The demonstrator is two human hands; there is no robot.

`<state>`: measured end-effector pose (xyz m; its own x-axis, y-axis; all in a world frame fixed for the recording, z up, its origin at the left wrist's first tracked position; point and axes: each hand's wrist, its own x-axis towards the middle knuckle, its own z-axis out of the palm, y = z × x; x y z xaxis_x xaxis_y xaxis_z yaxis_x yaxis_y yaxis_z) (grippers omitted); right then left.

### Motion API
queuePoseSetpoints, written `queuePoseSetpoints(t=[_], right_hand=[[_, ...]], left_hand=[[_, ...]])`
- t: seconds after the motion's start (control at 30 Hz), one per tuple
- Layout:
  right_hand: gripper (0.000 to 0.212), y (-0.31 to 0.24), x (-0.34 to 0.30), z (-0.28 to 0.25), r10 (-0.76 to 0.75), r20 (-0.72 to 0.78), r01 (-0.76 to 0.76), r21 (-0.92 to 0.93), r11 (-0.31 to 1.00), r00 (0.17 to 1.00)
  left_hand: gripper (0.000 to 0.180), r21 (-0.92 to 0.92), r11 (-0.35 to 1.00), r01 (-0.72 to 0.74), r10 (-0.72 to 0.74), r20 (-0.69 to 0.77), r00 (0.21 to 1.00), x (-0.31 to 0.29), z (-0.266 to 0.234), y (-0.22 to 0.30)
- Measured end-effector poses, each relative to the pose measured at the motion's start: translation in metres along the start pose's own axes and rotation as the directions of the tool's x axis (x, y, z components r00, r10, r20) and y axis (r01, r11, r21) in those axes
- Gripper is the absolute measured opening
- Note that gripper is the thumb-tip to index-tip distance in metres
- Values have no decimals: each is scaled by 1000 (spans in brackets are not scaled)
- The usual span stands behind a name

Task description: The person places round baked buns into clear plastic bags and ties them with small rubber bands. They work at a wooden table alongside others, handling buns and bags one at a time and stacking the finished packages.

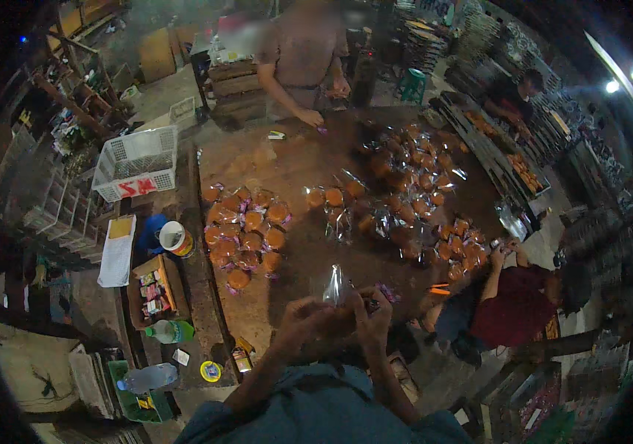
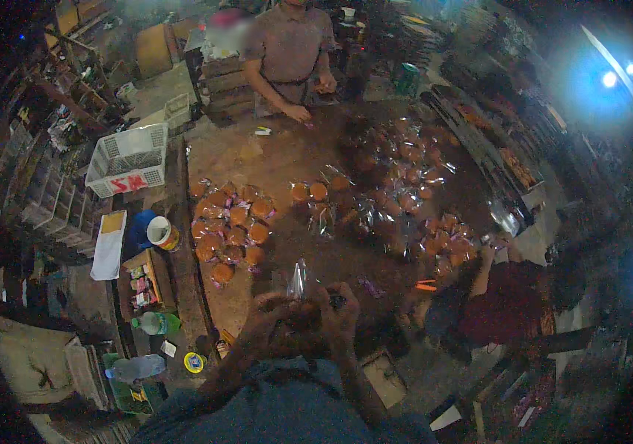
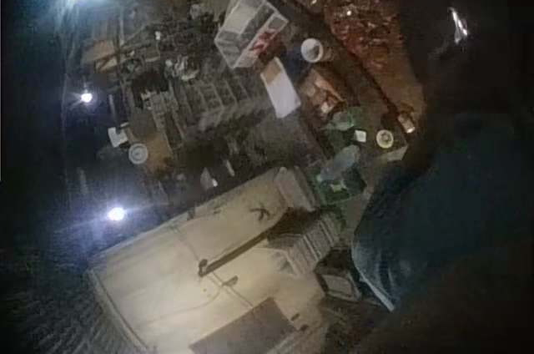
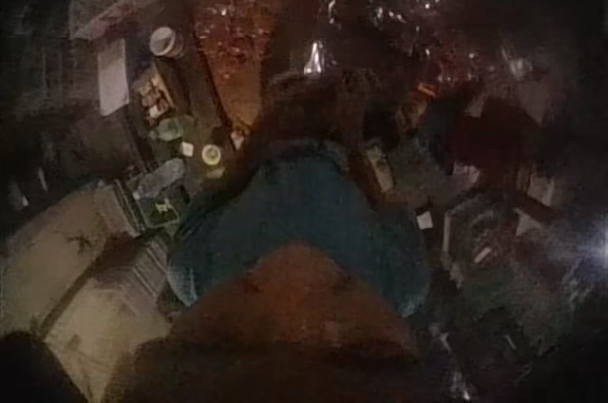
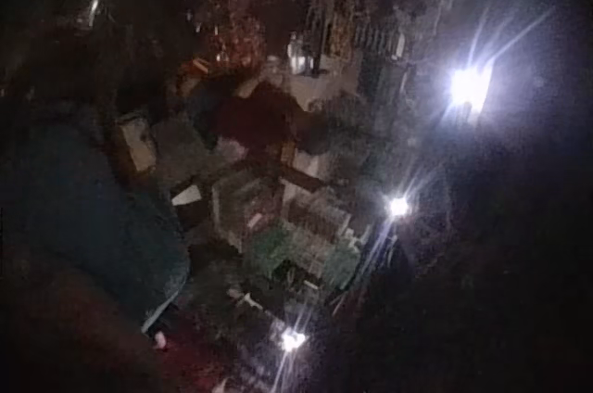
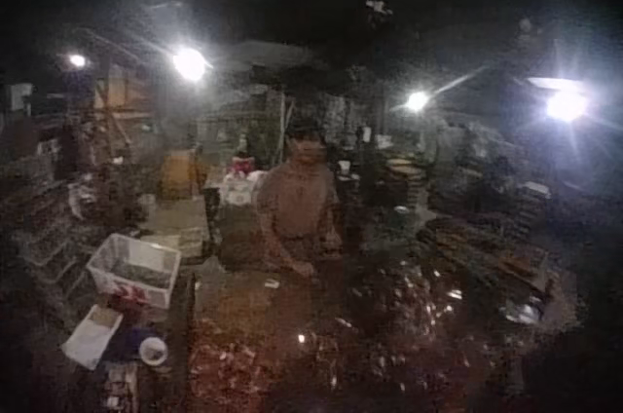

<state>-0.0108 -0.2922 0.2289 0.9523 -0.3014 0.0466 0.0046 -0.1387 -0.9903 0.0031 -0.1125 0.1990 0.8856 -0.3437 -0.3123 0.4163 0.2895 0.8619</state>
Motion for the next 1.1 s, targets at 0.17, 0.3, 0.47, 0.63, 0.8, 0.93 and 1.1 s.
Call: queuePoseSetpoints(t=[0.17, 0.3, 0.47, 0.63, 0.8, 0.93, 1.1], right_hand=[[13, -19, -14, 28, -404, -37, 365, -360, 859, 914], [21, -21, -26, 38, -356, 32, 313, -555, 771, 934], [28, 9, -26, 22, 130, 274, -149, 51, 988, 953], [30, 39, -24, 27, 285, 289, -392, 448, 803, 914], [33, 47, -27, 37, 371, 2, -349, 343, 872, 929], [40, 44, -22, 28, 94, 204, -125, 146, 981, 975], [39, 32, -8, 20, 111, 392, -93, -67, 993, 913]], left_hand=[[25, 110, 989, -96, 106, -92, 990, -7, -8, 6], [32, 212, 950, -228, 228, 26, 973, -22, -13, 16], [40, 786, 323, -527, 799, 72, 597, -32, -3, 32], [52, 855, 56, -516, 806, 267, 528, -31, 13, 39], [45, 861, 234, -452, 674, 191, 713, -20, 17, 27], [42, 874, 197, -444, 475, 311, 823, -3, -13, 27], [39, 894, 339, -293, 262, 209, 942, 3, -40, 24]])
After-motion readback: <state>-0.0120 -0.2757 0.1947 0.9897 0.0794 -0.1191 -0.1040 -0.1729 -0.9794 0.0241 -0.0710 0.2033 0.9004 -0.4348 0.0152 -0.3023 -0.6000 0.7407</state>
